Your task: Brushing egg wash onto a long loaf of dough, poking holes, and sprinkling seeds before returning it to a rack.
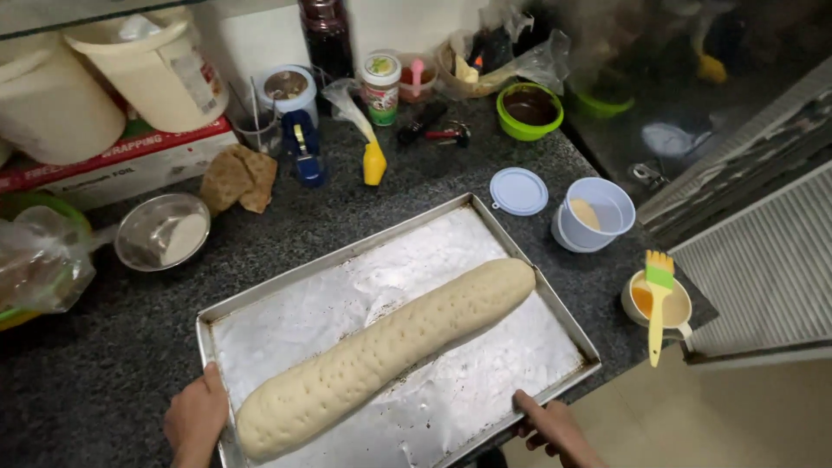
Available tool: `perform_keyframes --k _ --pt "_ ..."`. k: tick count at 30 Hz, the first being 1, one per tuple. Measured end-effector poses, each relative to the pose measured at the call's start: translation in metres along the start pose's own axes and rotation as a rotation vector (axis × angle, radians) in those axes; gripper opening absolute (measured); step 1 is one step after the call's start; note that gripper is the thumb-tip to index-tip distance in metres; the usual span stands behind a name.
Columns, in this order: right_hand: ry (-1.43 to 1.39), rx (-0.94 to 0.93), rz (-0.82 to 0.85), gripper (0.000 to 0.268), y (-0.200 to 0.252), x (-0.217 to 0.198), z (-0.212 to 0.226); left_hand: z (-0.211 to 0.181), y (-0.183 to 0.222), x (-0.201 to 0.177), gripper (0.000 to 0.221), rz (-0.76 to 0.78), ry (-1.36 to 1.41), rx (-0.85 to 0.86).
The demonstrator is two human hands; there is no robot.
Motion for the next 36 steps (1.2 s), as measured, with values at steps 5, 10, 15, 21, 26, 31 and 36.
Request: perform_keyframes --k 5,10,15,21,26,31,36 --pt "0.101 -0.055 0.014 0.073 0.013 -0.018 0.004 0.01 0.001 -0.003 0.09 -0.015 -0.085 -0.042" --pt "0.113 -0.158 -0.033 0.067 -0.028 -0.099 -0.039 -0.023 0.054 -0.055 0.023 -1.105 0.029 0.448" --pt "-0.301 -0.208 -0.34 0.067 -0.117 -0.231 -0.097 -0.221 0.243 -0.051 0.019 -0.897 0.422 0.889" --pt "-0.469 -0.308 -0.338 0.057 -0.163 -0.328 -0.035 -0.483 0.433 0.105 0.044 -0.298 0.48 1.556" --pt "-0.312 -0.489 -0.163 0.048 -0.246 -0.318 -0.028 -0.614 0.521 0.221 0.063 -0.33 -0.107 1.87" --pt "-0.271 -0.537 0.063 0.045 -0.241 -0.312 -0.017 -0.663 0.529 0.306 0.014 -0.458 -0.4 2.053" --pt "-0.411 -0.726 0.199 0.041 -0.277 -0.297 -0.023 -0.662 0.538 0.273 0.008 -0.443 -0.383 2.156"
Point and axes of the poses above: each hand's wrist, its own y-axis away from the middle knuckle, its own x-axis out of the palm, z = x × y, the point moved 7 cm from there along -y, towards the middle knuckle, and after that the axes turned 1 degree about -z, right-handed, at the moved point
